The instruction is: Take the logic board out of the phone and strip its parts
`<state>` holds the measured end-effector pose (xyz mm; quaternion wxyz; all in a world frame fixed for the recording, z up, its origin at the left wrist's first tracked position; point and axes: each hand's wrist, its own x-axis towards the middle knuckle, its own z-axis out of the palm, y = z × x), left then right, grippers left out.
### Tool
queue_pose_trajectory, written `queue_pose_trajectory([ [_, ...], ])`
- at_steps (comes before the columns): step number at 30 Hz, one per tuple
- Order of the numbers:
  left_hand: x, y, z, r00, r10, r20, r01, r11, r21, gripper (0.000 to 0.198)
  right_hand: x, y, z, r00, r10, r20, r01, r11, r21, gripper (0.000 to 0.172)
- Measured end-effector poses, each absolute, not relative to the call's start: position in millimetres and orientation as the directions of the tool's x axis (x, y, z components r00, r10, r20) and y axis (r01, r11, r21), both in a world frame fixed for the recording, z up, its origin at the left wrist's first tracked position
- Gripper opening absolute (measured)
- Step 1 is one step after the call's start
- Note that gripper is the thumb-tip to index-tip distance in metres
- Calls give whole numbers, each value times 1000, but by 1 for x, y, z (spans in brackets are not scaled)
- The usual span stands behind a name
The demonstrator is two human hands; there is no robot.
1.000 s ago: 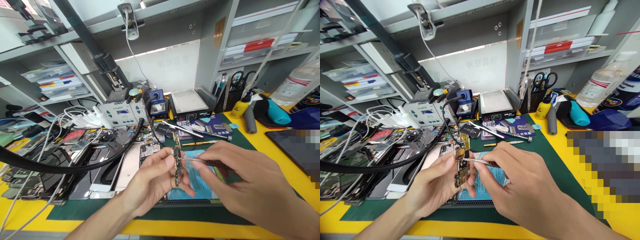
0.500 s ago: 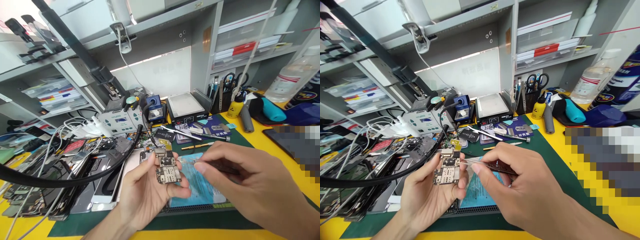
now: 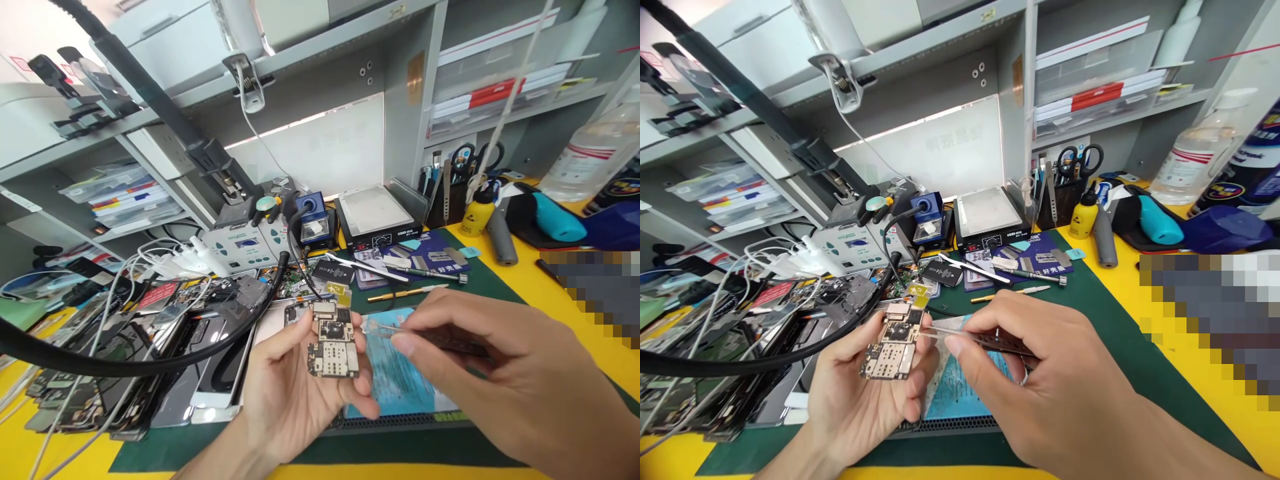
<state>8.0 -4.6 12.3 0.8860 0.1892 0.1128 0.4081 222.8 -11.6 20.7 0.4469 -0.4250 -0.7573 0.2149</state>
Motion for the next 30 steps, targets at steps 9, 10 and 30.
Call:
queue_pose_trajectory([
  [9,9,-6,11,696,714,-75,-625,654,426,52,221,-13,23,-295,810,506,431,586,-687,10],
  [10,9,-6,10,691,718,-83,-620,649,442,52,220,-13,23,-300,808,508,430,590,-684,11],
  [30,12,-26,13,198,977,82,-502,29,865,23,218,-7,22,-197,894,404,382,449,-808,22],
])
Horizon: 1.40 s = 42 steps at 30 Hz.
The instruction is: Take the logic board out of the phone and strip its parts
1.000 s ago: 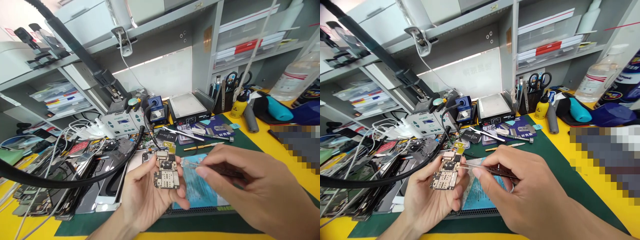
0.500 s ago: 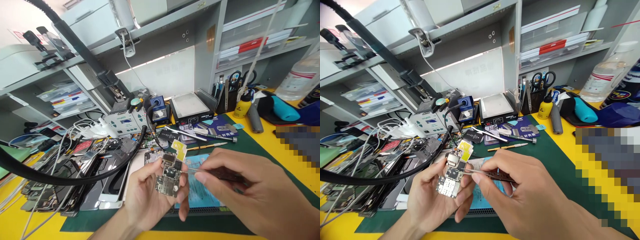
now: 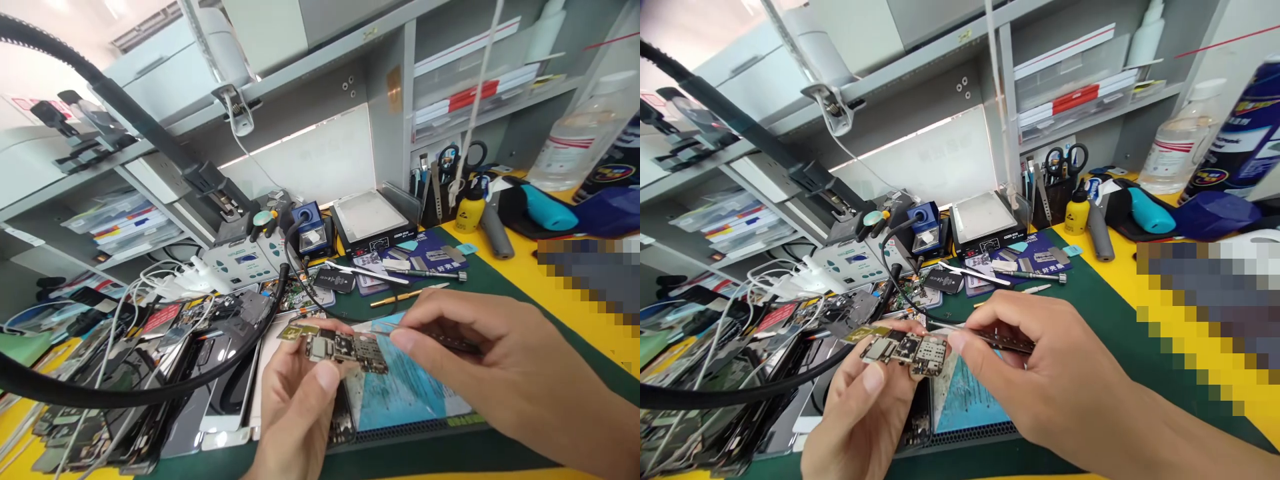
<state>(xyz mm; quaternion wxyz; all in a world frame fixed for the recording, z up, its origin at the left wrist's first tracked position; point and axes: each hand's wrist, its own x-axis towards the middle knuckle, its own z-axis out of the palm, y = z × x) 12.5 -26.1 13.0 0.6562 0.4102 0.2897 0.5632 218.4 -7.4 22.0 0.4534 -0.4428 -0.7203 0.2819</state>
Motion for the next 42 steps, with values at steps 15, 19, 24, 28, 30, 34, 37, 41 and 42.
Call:
queue_pose_trajectory([
  [15,13,-32,11,88,975,205,-409,-153,900,26,220,-7,19,-192,892,408,353,451,-820,17],
  [19,11,-31,13,108,974,199,-414,-138,900,26,219,-6,18,-200,889,412,345,458,-819,18],
  [24,13,-33,15,141,976,166,-420,-92,903,27,218,-8,19,-209,882,422,336,470,-816,15],
  [28,11,-36,12,164,976,142,-423,-61,904,33,218,-8,21,-229,869,439,345,494,-798,12],
  [30,7,-35,10,166,977,131,-435,-47,899,37,218,-8,21,-237,869,435,351,494,-795,13],
  [34,3,-34,8,200,973,117,-417,-24,909,37,218,-8,20,-251,858,447,339,511,-790,13],
  [37,5,-35,8,160,980,122,-410,-46,911,39,218,-9,20,-267,849,455,345,525,-778,13],
  [41,9,-38,8,158,978,133,-423,-55,904,42,220,-11,20,-258,850,460,355,526,-773,13],
  [42,10,-38,8,167,977,135,-423,-53,905,41,221,-11,20,-263,849,459,355,528,-772,12],
])
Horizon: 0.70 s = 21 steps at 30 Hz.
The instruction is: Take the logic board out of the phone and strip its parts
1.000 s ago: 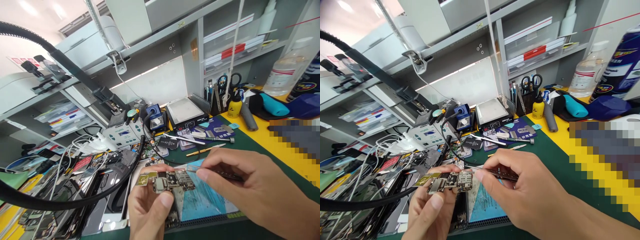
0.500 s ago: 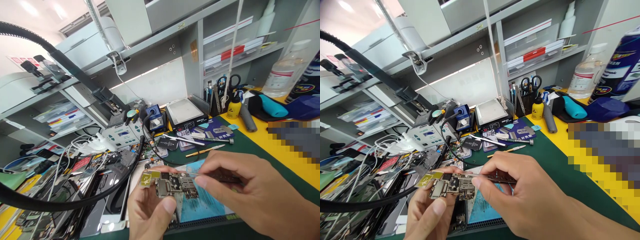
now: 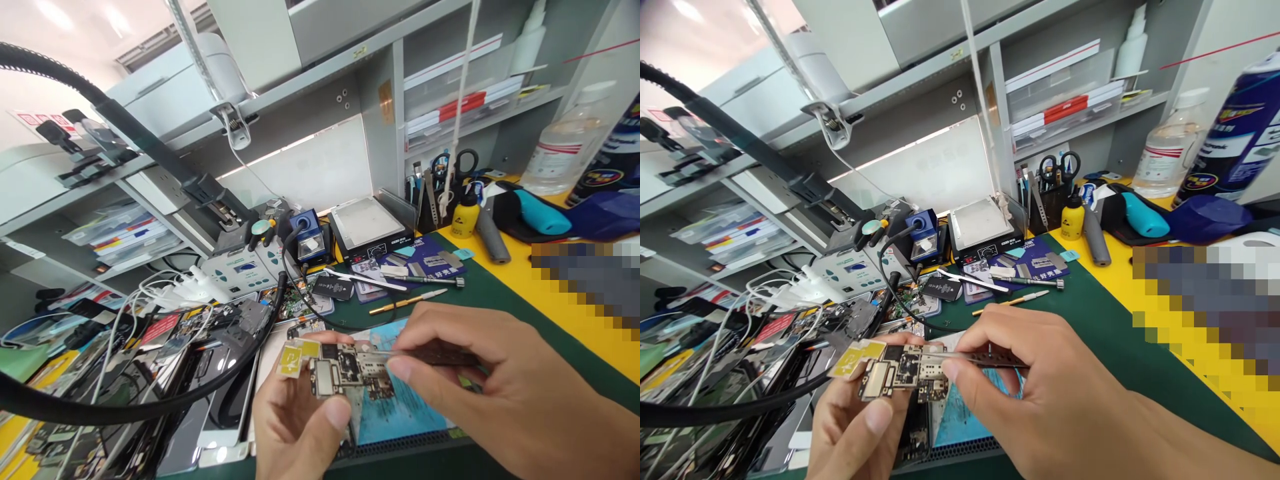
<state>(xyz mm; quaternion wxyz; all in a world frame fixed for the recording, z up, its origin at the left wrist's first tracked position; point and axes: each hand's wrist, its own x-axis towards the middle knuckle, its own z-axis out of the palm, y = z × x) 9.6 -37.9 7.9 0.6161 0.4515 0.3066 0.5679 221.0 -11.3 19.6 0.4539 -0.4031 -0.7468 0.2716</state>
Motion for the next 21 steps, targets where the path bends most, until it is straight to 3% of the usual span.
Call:
queue_pose_trajectory([
  [12,11,-26,5,230,962,148,-349,-61,935,33,222,-9,24,-291,852,435,358,519,-776,14],
  [21,7,-8,3,411,912,11,34,-27,999,28,236,5,34,-217,928,303,333,362,-871,24],
])
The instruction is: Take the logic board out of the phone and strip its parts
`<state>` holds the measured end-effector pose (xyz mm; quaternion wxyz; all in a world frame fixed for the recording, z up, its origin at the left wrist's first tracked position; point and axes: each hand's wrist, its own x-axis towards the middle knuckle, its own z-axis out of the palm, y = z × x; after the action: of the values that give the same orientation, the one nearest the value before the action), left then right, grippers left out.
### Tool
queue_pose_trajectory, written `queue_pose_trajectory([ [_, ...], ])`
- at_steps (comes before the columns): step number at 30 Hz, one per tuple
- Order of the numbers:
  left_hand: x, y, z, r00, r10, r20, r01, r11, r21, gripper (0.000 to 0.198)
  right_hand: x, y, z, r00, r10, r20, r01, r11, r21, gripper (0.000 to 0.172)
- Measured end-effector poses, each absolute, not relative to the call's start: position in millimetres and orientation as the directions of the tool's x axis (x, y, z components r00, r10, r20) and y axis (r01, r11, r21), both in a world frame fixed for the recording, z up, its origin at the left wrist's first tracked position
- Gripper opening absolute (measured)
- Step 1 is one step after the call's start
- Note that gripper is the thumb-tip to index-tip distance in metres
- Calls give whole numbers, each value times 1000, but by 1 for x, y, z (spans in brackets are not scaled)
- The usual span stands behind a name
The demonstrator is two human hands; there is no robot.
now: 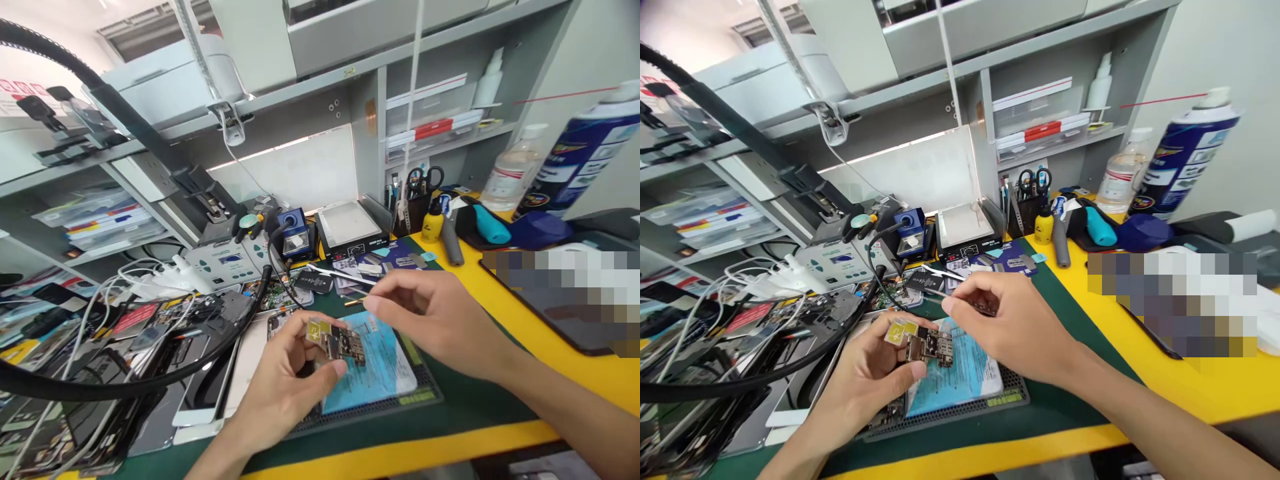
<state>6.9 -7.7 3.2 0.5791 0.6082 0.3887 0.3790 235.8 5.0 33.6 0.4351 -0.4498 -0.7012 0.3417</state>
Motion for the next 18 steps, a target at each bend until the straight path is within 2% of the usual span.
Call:
queue_pose_trajectory([
  [9,14,-9,2,456,875,-166,241,58,969,44,239,17,29,-194,944,267,267,313,-911,21],
  [13,12,-11,4,417,898,-137,316,-2,949,41,239,20,29,-188,946,265,270,309,-912,22],
  [18,8,-16,11,349,926,-141,598,-104,795,36,240,21,30,-235,942,241,267,301,-915,24],
])
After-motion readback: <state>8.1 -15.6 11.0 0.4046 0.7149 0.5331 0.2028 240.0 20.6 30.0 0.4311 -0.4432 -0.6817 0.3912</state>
